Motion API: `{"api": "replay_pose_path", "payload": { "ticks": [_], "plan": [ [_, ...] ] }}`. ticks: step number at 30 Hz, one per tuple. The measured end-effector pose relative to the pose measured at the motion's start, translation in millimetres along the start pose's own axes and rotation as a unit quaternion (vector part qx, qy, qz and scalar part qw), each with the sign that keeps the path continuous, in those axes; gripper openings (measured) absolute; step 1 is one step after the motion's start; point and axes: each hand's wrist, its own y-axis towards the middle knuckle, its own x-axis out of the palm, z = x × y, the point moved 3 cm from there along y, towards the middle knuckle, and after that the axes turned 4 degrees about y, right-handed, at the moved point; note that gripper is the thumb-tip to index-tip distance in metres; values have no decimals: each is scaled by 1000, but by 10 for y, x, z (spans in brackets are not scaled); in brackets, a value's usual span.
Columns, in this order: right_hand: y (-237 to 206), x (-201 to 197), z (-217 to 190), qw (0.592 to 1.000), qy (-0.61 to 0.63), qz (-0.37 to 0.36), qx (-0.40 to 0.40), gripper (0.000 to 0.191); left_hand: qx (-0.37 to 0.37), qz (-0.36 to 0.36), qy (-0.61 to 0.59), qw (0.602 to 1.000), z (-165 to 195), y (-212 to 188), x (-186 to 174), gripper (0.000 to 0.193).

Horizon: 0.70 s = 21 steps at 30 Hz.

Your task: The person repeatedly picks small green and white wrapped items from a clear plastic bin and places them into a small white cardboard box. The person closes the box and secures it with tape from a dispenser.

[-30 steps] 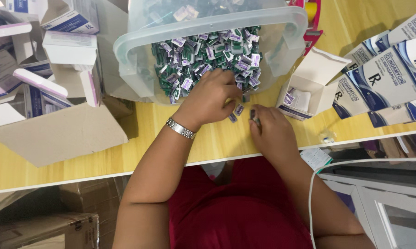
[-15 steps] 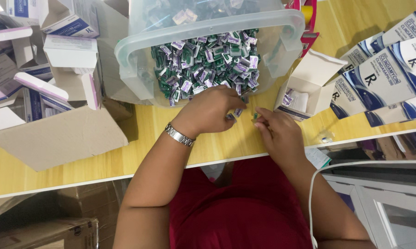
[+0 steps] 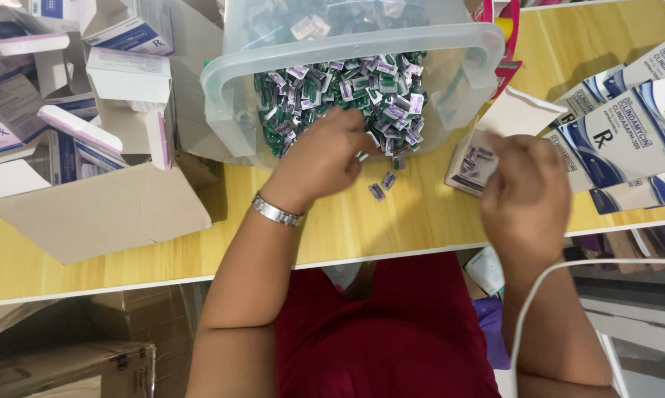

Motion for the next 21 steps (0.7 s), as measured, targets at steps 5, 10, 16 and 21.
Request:
{"api": "replay_pose_path", "payload": {
  "ticks": [5,10,16,21],
  "plan": [
    [-139,545,-291,971,200,-128,-12,34,-26,14,-1,1000,-136,-39,-87,20],
    [-148,902,-386,978,142,-149,-35,58,-55,-13,4,998,-175,-67,-136,15],
    [-271,906,-291,969,192,-153,10,52,-80,-82,15,993,-123,-102,-108,20],
    [-301,958,-299,966,190,-176,1,50,-126,-134,50,982,-121,-130,-15,26]
  ]
}}
